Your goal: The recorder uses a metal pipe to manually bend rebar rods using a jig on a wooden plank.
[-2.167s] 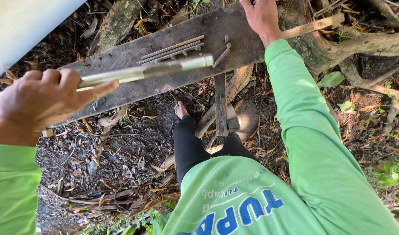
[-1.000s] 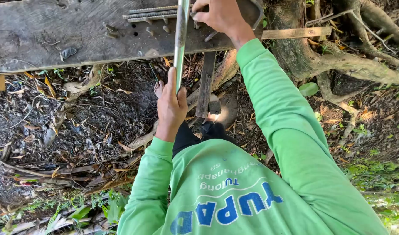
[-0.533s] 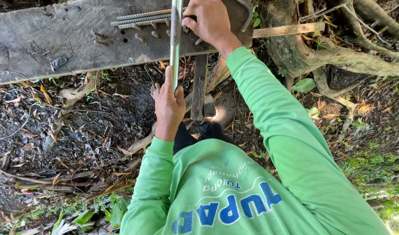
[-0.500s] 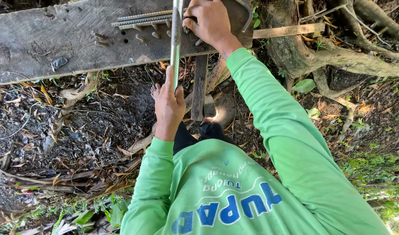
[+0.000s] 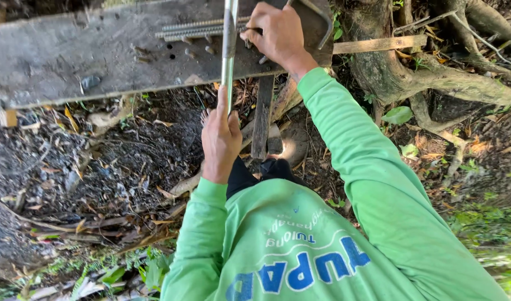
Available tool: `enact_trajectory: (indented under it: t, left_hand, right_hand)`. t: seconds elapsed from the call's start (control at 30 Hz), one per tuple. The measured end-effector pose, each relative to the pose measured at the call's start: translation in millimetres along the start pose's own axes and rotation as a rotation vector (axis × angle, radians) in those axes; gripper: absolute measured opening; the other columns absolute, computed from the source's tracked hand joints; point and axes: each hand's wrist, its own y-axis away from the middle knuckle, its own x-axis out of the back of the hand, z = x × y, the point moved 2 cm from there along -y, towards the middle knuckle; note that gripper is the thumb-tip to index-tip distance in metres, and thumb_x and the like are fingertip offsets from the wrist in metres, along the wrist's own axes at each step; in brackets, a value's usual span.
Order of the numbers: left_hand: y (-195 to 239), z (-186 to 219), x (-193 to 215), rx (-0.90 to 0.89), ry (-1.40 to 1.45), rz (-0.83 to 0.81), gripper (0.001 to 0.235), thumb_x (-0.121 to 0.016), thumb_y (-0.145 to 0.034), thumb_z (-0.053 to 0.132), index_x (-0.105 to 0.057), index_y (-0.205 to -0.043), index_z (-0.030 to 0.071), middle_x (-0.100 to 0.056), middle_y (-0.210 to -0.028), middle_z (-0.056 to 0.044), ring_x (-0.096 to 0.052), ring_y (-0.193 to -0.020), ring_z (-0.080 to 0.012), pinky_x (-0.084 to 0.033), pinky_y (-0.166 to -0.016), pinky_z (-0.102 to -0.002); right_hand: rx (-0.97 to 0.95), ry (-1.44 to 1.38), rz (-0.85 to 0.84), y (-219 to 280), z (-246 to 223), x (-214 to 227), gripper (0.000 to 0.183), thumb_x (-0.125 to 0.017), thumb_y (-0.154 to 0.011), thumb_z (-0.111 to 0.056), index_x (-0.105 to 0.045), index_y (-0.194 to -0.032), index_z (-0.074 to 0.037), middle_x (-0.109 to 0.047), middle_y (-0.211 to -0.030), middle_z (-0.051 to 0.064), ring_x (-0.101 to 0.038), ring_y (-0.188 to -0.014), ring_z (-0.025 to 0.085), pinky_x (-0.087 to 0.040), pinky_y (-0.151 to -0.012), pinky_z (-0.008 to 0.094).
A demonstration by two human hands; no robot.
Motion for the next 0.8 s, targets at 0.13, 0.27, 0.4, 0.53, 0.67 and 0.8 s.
enact_trajectory:
  t: [0.13,0.27,0.4,0.53,0.67,0.8]
  left_hand:
    - [19,-1,1,-0.042,0.075,0.08,0.073,-0.066,-0.106,0.007,-0.025,-0.166,0.014,-0.059,-0.093,-0.013,-0.06,-0.073,-0.0256,-0.057,-0.069,-0.042]
    - [6,-8,-10,-0.038,-0.036,-0.03,0.073,-0.065,-0.102,0.007,-0.025,-0.164,0.011,-0.059,-0.086,-0.011,-0.06,-0.07,-0.0269,-0.054,-0.059,-0.043]
    - [0,0,-9,-0.137,-0.102,0.065,0.076,-0.064,-0.1,0.009,-0.024,-0.164,0.014,-0.055,-0.078,-0.005,-0.058,-0.069,-0.0244,-0.057,-0.092,-0.056]
    - [-3,7,-4,-0.234,-0.037,0.203,0.079,-0.061,-0.103,0.009,-0.018,-0.169,0.016,-0.062,-0.095,-0.009,-0.063,-0.084,-0.0275,-0.054,-0.095,-0.055]
    - [4,-15,-16,-0.004,-0.037,-0.068,0.072,-0.067,-0.101,0.009,-0.029,-0.163,0.009,-0.058,-0.081,-0.011,-0.057,-0.068,-0.0267,-0.048,-0.062,-0.046]
    - [7,-10,-18,-0.171,-0.04,0.121,0.076,-0.064,-0.1,0.01,-0.024,-0.165,0.011,-0.063,-0.089,-0.01,-0.057,-0.071,-0.0258,-0.05,-0.066,-0.044]
  right_hand:
    - [0.063,-0.09,0.037,8,3,-2,0.017,-0.085,-0.092,-0.03,-0.079,-0.096,-0.015,-0.069,-0.097,-0.006,-0.066,-0.082,0.018,-0.05,-0.076,0.036]
    - [0.071,0.033,0.05,4,1,-1,0.016,-0.086,-0.089,-0.029,-0.079,-0.089,-0.015,-0.07,-0.094,-0.006,-0.064,-0.076,0.017,-0.047,-0.069,0.037]
    - [0.059,0.069,0.032,-1,1,0,0.016,-0.087,-0.088,-0.03,-0.08,-0.086,-0.016,-0.07,-0.088,-0.006,-0.06,-0.067,0.016,-0.042,-0.064,0.036]
    - [0.062,-0.01,0.032,1,7,-2,0.019,-0.088,-0.09,-0.032,-0.08,-0.089,-0.015,-0.07,-0.09,-0.006,-0.059,-0.066,0.015,-0.041,-0.064,0.037]
    - [-0.01,0.081,-0.024,2,-1,-7,0.018,-0.087,-0.089,-0.032,-0.08,-0.086,-0.015,-0.068,-0.086,-0.004,-0.058,-0.062,0.017,-0.042,-0.063,0.037]
    - [0.011,0.013,0.022,-2,-5,3,0.02,-0.087,-0.088,-0.034,-0.081,-0.085,-0.016,-0.069,-0.085,-0.004,-0.058,-0.063,0.018,-0.042,-0.063,0.039]
